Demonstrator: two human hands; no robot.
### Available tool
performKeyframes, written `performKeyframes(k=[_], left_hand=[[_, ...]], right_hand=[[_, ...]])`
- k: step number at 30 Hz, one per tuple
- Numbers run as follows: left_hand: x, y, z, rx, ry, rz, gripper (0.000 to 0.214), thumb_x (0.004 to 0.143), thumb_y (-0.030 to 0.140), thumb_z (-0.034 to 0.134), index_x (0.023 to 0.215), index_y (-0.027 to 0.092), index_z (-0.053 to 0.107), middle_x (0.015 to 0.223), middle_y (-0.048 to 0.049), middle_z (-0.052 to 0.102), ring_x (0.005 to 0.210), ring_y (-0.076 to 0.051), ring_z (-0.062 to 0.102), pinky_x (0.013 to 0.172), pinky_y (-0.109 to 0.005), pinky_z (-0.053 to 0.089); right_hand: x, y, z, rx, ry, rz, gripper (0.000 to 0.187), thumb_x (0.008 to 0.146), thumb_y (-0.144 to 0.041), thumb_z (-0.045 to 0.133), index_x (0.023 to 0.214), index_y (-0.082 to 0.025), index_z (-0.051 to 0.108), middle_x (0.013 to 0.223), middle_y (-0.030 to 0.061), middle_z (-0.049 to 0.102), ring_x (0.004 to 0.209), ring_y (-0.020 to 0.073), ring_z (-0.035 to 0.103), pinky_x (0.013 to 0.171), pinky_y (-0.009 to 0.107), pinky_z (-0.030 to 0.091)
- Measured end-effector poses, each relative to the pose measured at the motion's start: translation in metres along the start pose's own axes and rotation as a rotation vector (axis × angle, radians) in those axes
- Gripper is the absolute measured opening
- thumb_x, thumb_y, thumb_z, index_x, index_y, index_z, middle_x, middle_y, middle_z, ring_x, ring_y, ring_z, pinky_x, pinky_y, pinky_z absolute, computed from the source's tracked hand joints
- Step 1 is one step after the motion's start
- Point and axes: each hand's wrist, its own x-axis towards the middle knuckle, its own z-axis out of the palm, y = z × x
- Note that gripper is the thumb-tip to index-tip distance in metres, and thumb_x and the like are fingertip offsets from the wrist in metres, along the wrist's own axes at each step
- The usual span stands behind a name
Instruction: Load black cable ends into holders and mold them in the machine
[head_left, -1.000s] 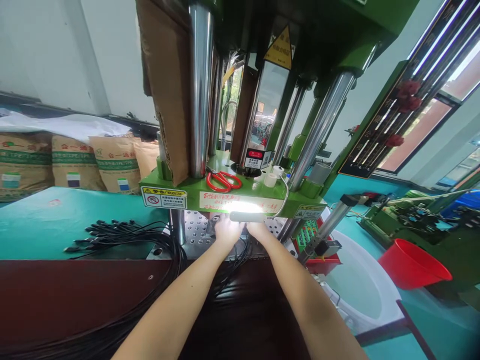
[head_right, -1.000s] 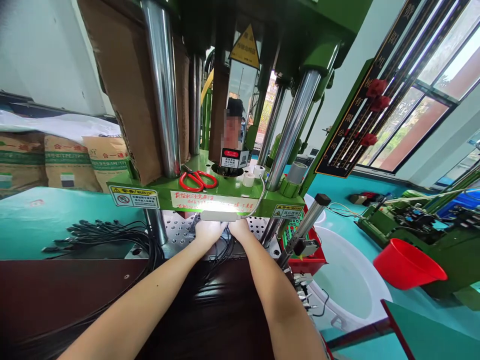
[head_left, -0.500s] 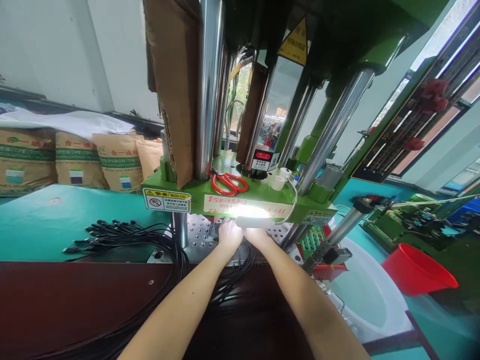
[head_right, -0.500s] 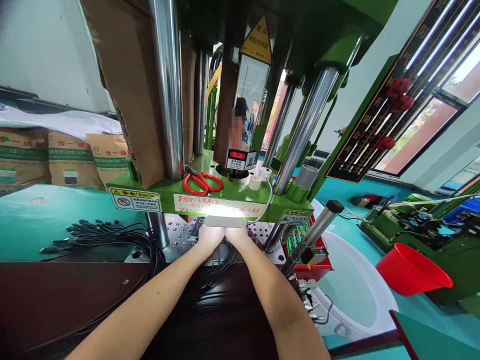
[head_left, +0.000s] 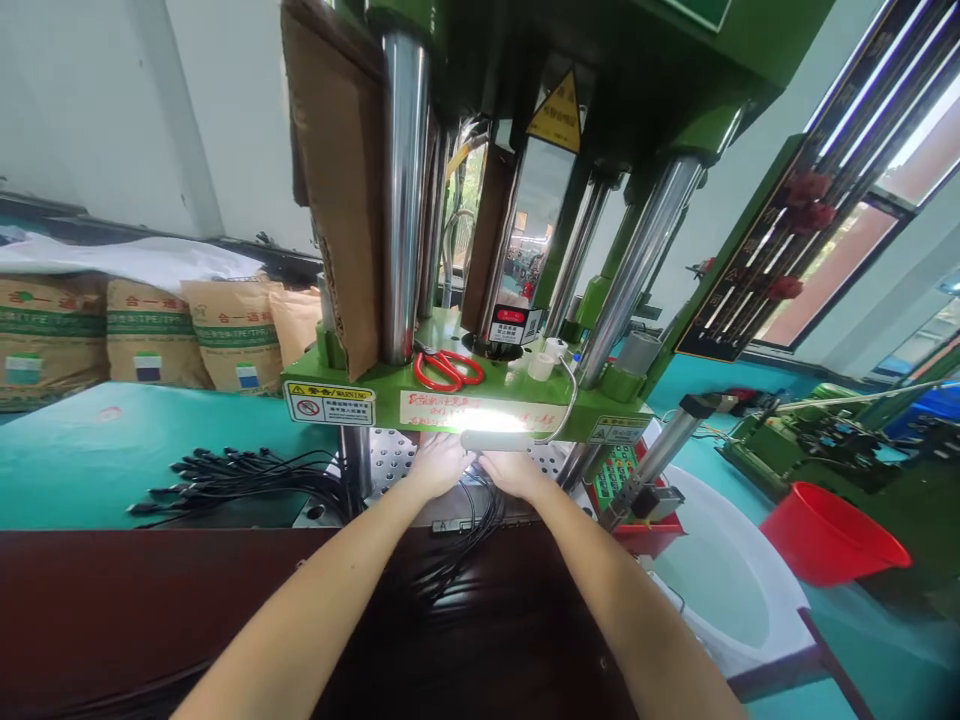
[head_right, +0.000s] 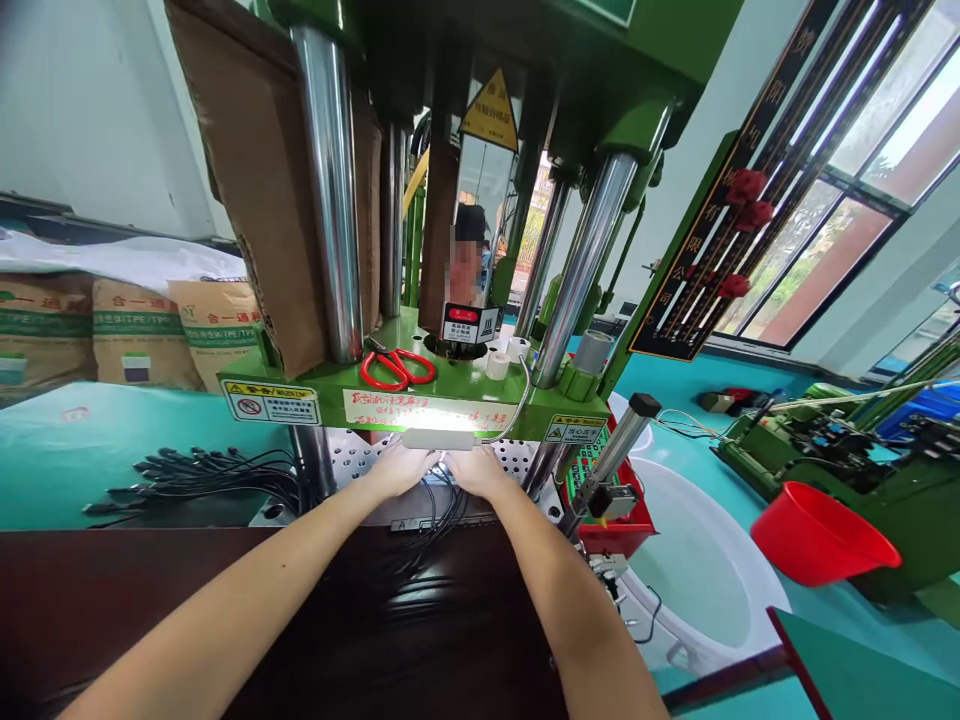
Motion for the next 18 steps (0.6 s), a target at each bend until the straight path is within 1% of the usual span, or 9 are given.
performKeyframes(k=[2, 4, 8, 11, 13, 15, 18], left_hand=[[-0.006, -0.008, -0.005, -0.001, -0.029, 0.1, 0.034, 0.083, 0.037, 0.038, 0.107, 0.02, 0.056, 0.114, -0.0068, 0.057, 0.108, -0.02, 0.047, 0.095, -0.033, 0.032], [-0.009, -0.014, -0.005, 0.001, -0.036, 0.144, 0.036, 0.084, 0.039, 0.037, 0.11, 0.02, 0.054, 0.117, -0.0065, 0.055, 0.11, -0.019, 0.046, 0.096, -0.032, 0.031], [-0.007, -0.019, 0.002, -0.008, -0.035, 0.115, 0.042, 0.084, 0.044, 0.034, 0.115, 0.02, 0.051, 0.118, -0.0084, 0.054, 0.112, -0.021, 0.044, 0.096, -0.035, 0.03], [-0.004, -0.019, 0.005, -0.009, -0.055, 0.095, 0.044, 0.084, 0.047, 0.033, 0.113, 0.018, 0.052, 0.116, -0.0097, 0.055, 0.11, -0.022, 0.046, 0.094, -0.035, 0.032], [-0.003, -0.019, 0.006, 0.003, -0.048, 0.099, 0.046, 0.084, 0.048, 0.031, 0.11, 0.018, 0.053, 0.112, -0.0101, 0.057, 0.108, -0.022, 0.048, 0.093, -0.035, 0.033], [-0.003, -0.019, 0.006, 0.015, -0.039, 0.102, 0.048, 0.084, 0.05, 0.03, 0.109, 0.017, 0.054, 0.111, -0.0109, 0.057, 0.107, -0.022, 0.048, 0.093, -0.035, 0.033], [-0.005, -0.024, 0.005, 0.014, -0.057, 0.091, 0.049, 0.084, 0.05, 0.029, 0.113, 0.016, 0.05, 0.118, -0.0117, 0.054, 0.11, -0.023, 0.046, 0.093, -0.036, 0.033]], right_hand=[[-0.007, 0.004, -0.003, 0.001, -0.026, -0.046, 0.031, 0.083, -0.033, 0.045, 0.109, -0.023, 0.058, 0.11, 0.0046, 0.061, 0.102, 0.0205, 0.052, 0.089, 0.032, 0.036], [-0.01, 0.006, -0.003, 0.003, -0.045, -0.064, 0.033, 0.083, -0.036, 0.045, 0.112, -0.023, 0.056, 0.11, 0.0051, 0.061, 0.101, 0.0206, 0.052, 0.089, 0.033, 0.036], [-0.004, 0.008, 0.001, 0.004, -0.058, -0.051, 0.034, 0.085, -0.037, 0.041, 0.11, -0.021, 0.057, 0.107, 0.0064, 0.063, 0.098, 0.0207, 0.054, 0.086, 0.032, 0.037], [0.001, 0.007, 0.003, 0.007, -0.055, -0.035, 0.032, 0.086, -0.036, 0.039, 0.106, -0.021, 0.059, 0.103, 0.0063, 0.064, 0.095, 0.0205, 0.056, 0.084, 0.032, 0.038], [0.003, 0.007, 0.004, 0.01, -0.049, -0.029, 0.031, 0.086, -0.036, 0.04, 0.104, -0.021, 0.06, 0.1, 0.006, 0.065, 0.093, 0.0202, 0.056, 0.084, 0.031, 0.038], [0.003, 0.007, 0.005, 0.011, -0.041, -0.025, 0.031, 0.086, -0.035, 0.039, 0.102, -0.021, 0.061, 0.099, 0.0059, 0.065, 0.093, 0.0199, 0.056, 0.084, 0.031, 0.037], [-0.003, 0.01, 0.005, 0.004, -0.03, -0.023, 0.031, 0.088, -0.033, 0.036, 0.101, -0.02, 0.06, 0.101, 0.0067, 0.064, 0.095, 0.0193, 0.054, 0.086, 0.031, 0.036]])
